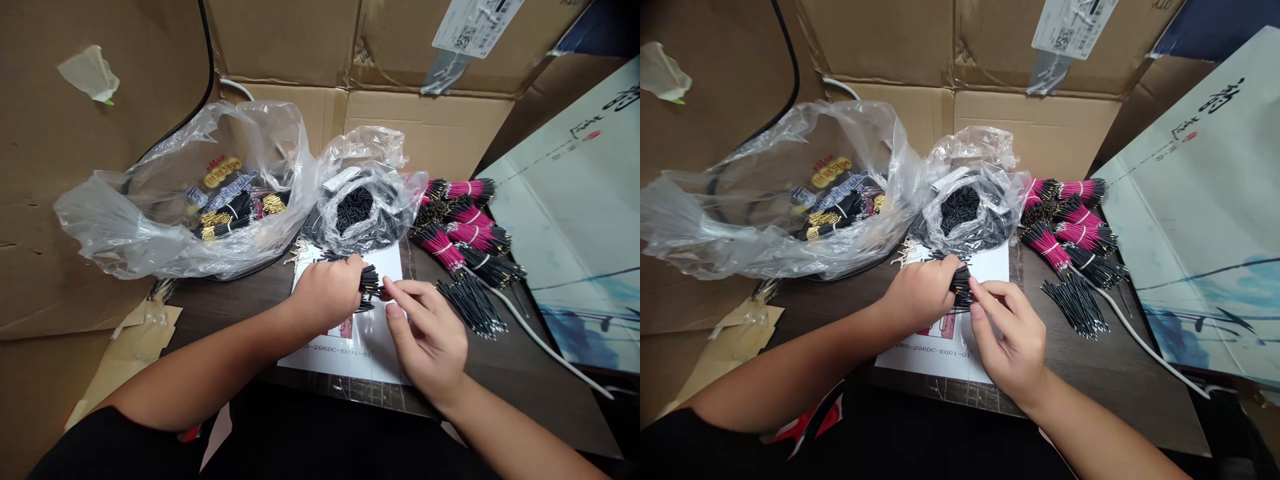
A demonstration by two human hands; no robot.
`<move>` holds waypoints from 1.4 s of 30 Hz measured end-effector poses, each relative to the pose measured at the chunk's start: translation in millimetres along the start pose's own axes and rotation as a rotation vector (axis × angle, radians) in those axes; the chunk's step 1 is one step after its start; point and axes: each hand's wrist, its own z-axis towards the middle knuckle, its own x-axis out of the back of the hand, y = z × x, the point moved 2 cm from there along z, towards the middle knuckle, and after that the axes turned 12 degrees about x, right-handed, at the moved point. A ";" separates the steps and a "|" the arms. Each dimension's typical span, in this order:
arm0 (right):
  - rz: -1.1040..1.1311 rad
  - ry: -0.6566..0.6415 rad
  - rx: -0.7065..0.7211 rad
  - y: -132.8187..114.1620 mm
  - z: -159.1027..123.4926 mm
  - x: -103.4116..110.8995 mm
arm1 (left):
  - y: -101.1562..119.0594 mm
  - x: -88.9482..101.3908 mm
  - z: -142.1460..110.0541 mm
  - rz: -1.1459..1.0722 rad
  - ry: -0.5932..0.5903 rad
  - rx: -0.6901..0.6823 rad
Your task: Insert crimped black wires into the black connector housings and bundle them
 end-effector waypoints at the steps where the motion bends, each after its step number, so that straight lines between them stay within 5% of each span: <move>1: 0.002 -0.005 0.004 -0.1 -0.6 -0.6 | -0.4 -0.1 0.2 -0.007 -0.004 0.002; 11: 0.026 -0.052 0.052 4.0 -5.7 -3.6 | -2.4 -2.9 -0.2 -0.059 -0.008 -0.019; 19: -0.152 -0.225 0.166 3.2 -2.6 -14.5 | -4.0 -1.5 -1.3 -0.109 -0.039 -0.026; 25: -0.365 -0.232 0.238 2.2 -1.8 -18.1 | -3.8 -2.6 0.1 -0.063 -0.033 -0.005; 35: -0.309 0.052 0.211 8.2 0.5 2.1 | 0.0 -1.2 -1.5 -0.040 -0.052 0.007; 42: -0.225 -0.017 0.208 6.1 -7.3 -3.7 | -1.2 -4.0 1.1 0.000 -0.014 0.034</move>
